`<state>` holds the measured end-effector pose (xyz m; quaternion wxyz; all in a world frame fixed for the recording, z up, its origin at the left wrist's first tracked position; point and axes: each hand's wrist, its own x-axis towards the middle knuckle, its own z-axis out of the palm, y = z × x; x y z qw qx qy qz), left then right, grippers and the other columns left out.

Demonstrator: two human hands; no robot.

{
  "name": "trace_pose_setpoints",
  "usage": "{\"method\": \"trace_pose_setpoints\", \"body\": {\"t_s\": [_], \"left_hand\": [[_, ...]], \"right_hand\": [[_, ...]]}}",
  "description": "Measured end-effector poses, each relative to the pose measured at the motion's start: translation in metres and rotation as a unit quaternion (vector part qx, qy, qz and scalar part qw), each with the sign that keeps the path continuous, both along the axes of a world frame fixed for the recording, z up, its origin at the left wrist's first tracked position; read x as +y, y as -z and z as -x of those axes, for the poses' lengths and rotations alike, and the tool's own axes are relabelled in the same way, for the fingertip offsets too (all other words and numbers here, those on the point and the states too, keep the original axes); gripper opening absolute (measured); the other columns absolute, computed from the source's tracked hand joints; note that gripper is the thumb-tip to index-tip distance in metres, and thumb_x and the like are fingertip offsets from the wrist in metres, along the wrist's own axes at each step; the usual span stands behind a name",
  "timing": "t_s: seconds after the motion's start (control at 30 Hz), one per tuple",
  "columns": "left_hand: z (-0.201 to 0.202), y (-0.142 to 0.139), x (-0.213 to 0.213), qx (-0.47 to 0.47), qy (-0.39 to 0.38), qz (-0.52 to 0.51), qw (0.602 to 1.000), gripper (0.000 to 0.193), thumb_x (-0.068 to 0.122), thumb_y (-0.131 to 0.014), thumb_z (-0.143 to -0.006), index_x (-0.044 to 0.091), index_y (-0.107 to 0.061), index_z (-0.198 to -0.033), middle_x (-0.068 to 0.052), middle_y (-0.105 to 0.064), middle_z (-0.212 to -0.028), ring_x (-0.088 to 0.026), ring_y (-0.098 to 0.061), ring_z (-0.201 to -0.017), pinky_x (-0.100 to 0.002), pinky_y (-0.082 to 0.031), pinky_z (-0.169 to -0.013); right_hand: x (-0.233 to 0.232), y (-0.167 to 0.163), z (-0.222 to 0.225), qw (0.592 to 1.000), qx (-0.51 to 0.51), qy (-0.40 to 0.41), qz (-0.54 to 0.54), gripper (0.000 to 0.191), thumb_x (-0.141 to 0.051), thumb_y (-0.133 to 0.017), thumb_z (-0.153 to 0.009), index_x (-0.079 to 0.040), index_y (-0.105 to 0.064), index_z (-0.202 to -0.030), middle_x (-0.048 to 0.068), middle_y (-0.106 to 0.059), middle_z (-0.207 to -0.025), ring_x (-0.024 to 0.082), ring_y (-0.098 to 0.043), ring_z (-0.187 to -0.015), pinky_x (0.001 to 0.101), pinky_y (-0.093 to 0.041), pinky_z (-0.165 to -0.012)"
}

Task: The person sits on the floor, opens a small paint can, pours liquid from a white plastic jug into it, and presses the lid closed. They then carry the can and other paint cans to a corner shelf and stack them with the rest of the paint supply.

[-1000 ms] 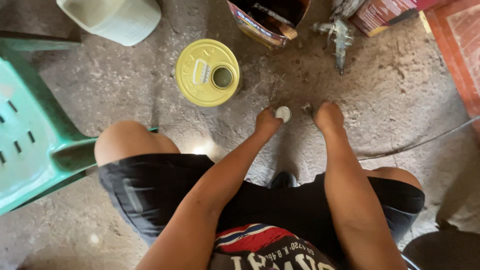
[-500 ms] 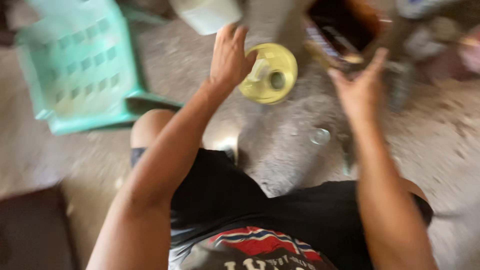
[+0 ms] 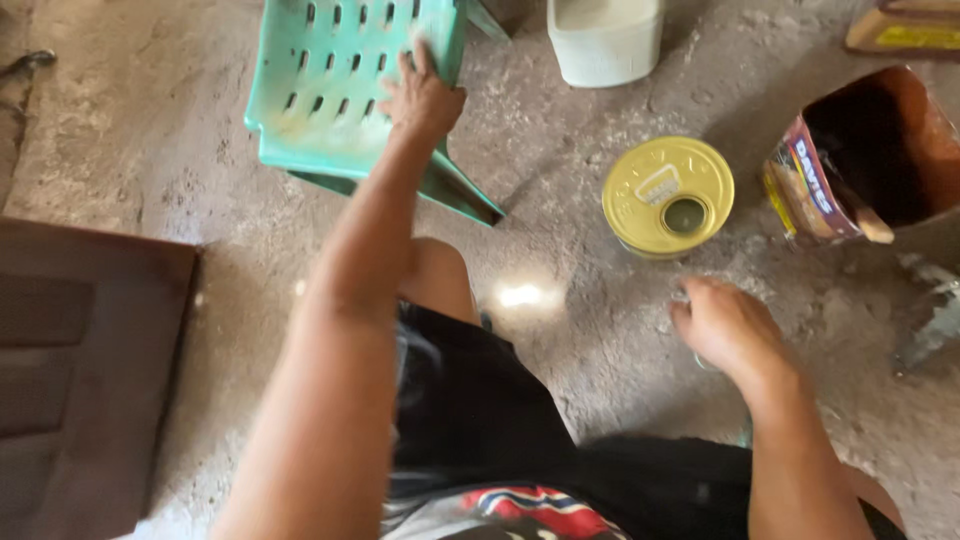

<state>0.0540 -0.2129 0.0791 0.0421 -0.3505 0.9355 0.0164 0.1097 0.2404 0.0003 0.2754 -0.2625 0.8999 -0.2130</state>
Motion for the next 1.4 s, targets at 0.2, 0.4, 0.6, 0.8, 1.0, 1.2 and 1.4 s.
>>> {"method": "trace_pose_setpoints", "body": {"t_s": [0.2, 0.4, 0.6, 0.8, 1.0, 1.2, 1.4], "left_hand": [[-0.048, 0.027, -0.018, 0.03, 0.067, 0.093, 0.993, 0.091, 0.028, -0.069, -0.095, -0.003, -0.011, -0.16, -0.034, -0.028, -0.166, -0.059, -0.048, -0.126, -0.074, -0.039, -0.103], [-0.102, 0.031, -0.078, -0.106, -0.167, 0.043, 0.979, 0.098, 0.028, -0.07, -0.089, 0.009, -0.008, -0.163, -0.04, -0.032, -0.152, -0.061, -0.04, -0.133, -0.073, -0.038, -0.101], [-0.085, 0.022, -0.162, -0.036, -0.109, 0.12, 0.986, 0.095, 0.041, -0.069, -0.096, 0.006, -0.011, -0.164, -0.031, -0.04, -0.15, -0.053, -0.043, -0.135, -0.075, -0.036, -0.102], [-0.005, 0.029, -0.023, 0.224, 0.218, -0.034, 0.949, 0.056, 0.035, -0.081, -0.095, 0.0, -0.061, -0.135, -0.023, -0.064, -0.131, -0.041, -0.058, -0.12, -0.053, -0.046, -0.1], [0.031, 0.075, 0.197, 0.124, 0.336, -0.29, 0.887, 0.048, 0.035, -0.086, -0.077, 0.001, -0.071, -0.108, -0.024, -0.068, -0.104, -0.04, -0.065, -0.097, -0.046, -0.053, -0.077], [0.049, 0.127, 0.204, 0.051, 0.201, -0.437, 0.876, 0.023, 0.018, -0.076, -0.072, 0.0, -0.075, -0.087, -0.021, -0.074, -0.083, -0.036, -0.077, -0.076, -0.046, -0.062, -0.07], [0.064, 0.168, 0.227, 0.013, 0.181, -0.439, 0.88, 0.025, 0.016, -0.073, -0.073, -0.003, -0.078, -0.089, -0.027, -0.074, -0.09, -0.039, -0.076, -0.089, -0.046, -0.06, -0.076]], "right_hand": [[-0.01, -0.002, 0.0, 0.995, 0.097, -0.006, -0.01, 0.041, -0.024, -0.064, -0.089, -0.007, -0.067, -0.126, 0.023, -0.069, -0.118, 0.042, -0.065, -0.108, 0.0514, -0.052, -0.091], [-0.01, -0.048, -0.004, 0.983, 0.167, 0.053, 0.058, 0.032, -0.023, -0.06, -0.097, -0.009, -0.068, -0.125, 0.018, -0.072, -0.112, 0.041, -0.068, -0.099, 0.0508, -0.055, -0.087], [-0.012, -0.068, -0.002, 0.981, 0.168, 0.086, 0.053, 0.033, -0.027, -0.064, -0.095, -0.009, -0.068, -0.123, 0.018, -0.072, -0.109, 0.041, -0.067, -0.098, 0.0506, -0.054, -0.084], [0.016, -0.068, -0.001, 0.969, 0.182, 0.166, -0.023, 0.032, -0.031, -0.07, -0.098, -0.012, -0.069, -0.123, 0.013, -0.074, -0.107, 0.033, -0.07, -0.093, 0.0458, -0.055, -0.083], [0.032, -0.081, 0.014, 0.882, 0.248, 0.399, 0.041, 0.055, -0.027, -0.085, -0.09, -0.007, -0.063, -0.136, 0.014, -0.067, -0.114, 0.034, -0.066, -0.095, 0.0435, -0.052, -0.085], [0.029, -0.05, 0.04, 0.868, 0.439, 0.224, -0.06, 0.056, -0.028, -0.093, -0.079, -0.009, -0.074, -0.127, 0.022, -0.049, -0.151, 0.046, -0.039, -0.134, 0.0634, -0.033, -0.107], [0.033, 0.014, 0.059, 0.853, 0.441, 0.246, -0.132, 0.018, -0.016, -0.083, -0.086, -0.007, -0.075, -0.1, 0.011, -0.064, -0.127, 0.039, -0.045, -0.131, 0.0704, -0.027, -0.101]]}}
